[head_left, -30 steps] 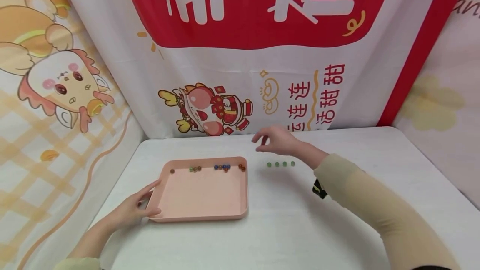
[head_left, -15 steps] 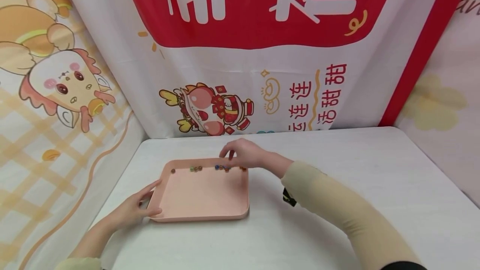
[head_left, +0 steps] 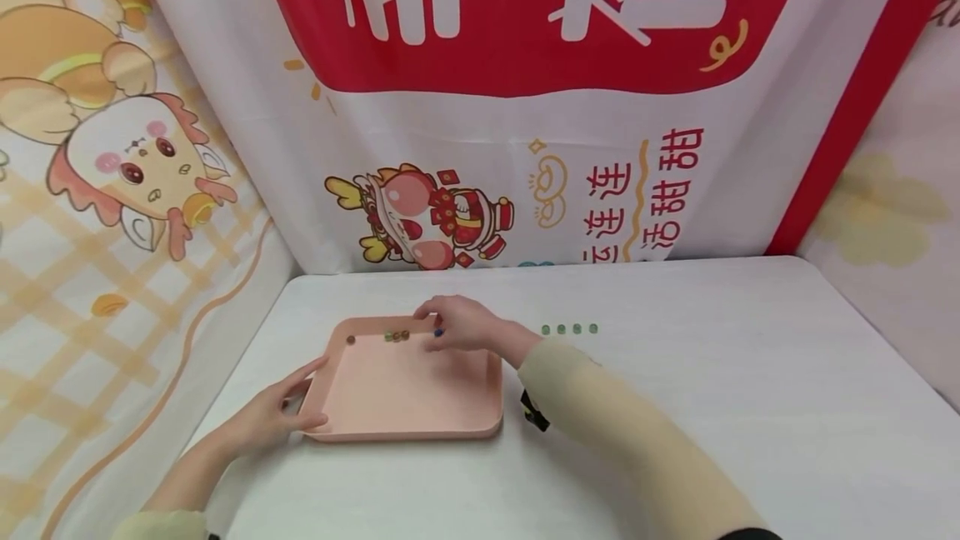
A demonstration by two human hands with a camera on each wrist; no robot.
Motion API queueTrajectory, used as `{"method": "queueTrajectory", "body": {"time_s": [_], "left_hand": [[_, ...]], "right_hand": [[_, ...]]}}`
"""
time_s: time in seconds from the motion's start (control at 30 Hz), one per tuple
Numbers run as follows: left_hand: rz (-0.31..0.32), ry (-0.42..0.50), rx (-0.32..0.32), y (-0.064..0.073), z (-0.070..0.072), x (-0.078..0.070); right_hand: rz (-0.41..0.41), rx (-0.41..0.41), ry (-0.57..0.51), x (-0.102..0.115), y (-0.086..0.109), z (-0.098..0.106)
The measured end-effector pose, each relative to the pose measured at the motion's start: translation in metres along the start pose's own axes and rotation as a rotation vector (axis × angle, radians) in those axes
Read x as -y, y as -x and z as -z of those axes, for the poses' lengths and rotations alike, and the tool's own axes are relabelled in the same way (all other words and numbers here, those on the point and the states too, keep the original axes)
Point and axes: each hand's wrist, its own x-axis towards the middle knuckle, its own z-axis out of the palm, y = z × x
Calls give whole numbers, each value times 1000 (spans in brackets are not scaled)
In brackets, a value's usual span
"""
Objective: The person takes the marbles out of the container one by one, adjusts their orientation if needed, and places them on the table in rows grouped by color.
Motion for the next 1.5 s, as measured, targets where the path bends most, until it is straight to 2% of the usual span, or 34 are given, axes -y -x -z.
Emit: {"method": "queueTrajectory", "body": {"time_s": [0.17,0.37,0.57,0.7,0.83,1.03,1.27,1.5], "left_hand": [[-11,-21,-7,1,0,1],[0,-43,-10,2,1,0],[3,-33,-4,1,0,0],[12,-27,-3,2,-1,-1],[35,-29,-2,1,0,-2],[20,-38,-6,1,0,-2],[-14,-30,-1,0,-1,0],[26,-22,3,1,0,1]], "right_hand": [[-3,19,-21,1,-10,-11],[14,55,29,8,-22,-23],[16,116,33,14,-27,-31],[5,148,49,16,-26,-29],[15,162,103,21,-26,-16],[32,157,125,30,-35,-6],[1,173,105,36,-46,-20],[3,169,111,34,-56,-36]]}}
